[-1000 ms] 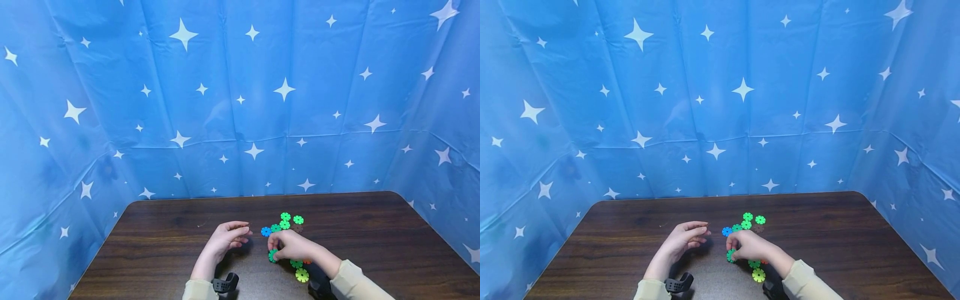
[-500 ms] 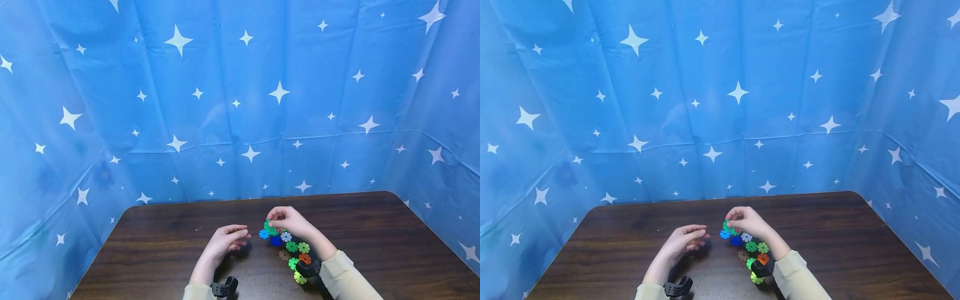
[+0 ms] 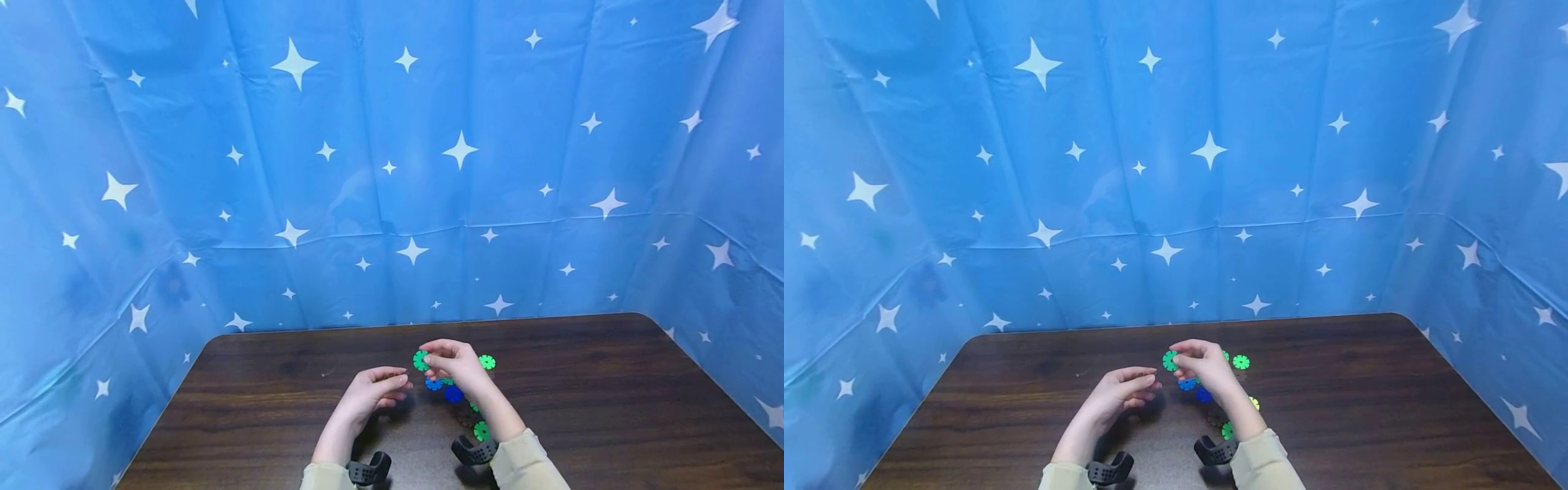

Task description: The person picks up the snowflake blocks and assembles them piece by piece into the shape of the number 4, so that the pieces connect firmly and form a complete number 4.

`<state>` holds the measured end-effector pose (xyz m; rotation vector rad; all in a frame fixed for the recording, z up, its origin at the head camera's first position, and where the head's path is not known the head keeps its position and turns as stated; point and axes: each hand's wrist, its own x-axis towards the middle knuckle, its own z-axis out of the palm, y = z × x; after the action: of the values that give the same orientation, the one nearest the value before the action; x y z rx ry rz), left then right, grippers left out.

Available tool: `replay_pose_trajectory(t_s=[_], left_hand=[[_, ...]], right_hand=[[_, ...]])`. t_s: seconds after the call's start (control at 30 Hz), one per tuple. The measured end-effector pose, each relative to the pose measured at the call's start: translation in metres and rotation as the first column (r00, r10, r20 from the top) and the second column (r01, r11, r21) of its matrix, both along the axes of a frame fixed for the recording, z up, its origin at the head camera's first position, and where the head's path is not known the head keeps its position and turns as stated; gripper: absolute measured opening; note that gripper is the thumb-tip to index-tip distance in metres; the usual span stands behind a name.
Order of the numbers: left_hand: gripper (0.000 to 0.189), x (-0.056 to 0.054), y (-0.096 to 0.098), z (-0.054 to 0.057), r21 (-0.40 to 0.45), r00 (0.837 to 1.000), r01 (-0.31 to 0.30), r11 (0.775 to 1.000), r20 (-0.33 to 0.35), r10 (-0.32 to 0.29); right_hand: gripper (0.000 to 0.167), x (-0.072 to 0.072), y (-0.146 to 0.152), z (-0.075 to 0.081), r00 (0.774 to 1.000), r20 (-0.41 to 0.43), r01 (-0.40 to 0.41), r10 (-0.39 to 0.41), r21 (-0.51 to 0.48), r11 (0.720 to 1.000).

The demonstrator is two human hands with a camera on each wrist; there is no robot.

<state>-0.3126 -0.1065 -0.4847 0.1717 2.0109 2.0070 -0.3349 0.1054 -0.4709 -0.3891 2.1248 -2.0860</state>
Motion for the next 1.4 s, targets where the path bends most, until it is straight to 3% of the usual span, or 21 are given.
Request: replay_pose_trajectory(t_s=[0.2,0.9,1.4], left_hand=[[0.048,0.002,0.0,0.001,-0.001,1.0,0.004,1.0,-0.008,-0.004],[0.044,0.0,0.0,0.0,-0.006,1.0,-0.01,1.0,0.013,0.01],[0.037,0.002,-0.002,-0.001,0.071,1.0,-0.003,0.997,-0.024,0.005]], right_hand=[[0.031,0.002,-0.008,-0.006,0.997,0.032,0.073,-0.072,-0.041,0.996],[0.027,0.008,-0.018,-0.005,0.998,0.021,0.065,-0.064,-0.055,0.996],[0.023,0.01,-0.021,-0.005,0.998,0.023,0.055,-0.053,-0.087,0.995]])
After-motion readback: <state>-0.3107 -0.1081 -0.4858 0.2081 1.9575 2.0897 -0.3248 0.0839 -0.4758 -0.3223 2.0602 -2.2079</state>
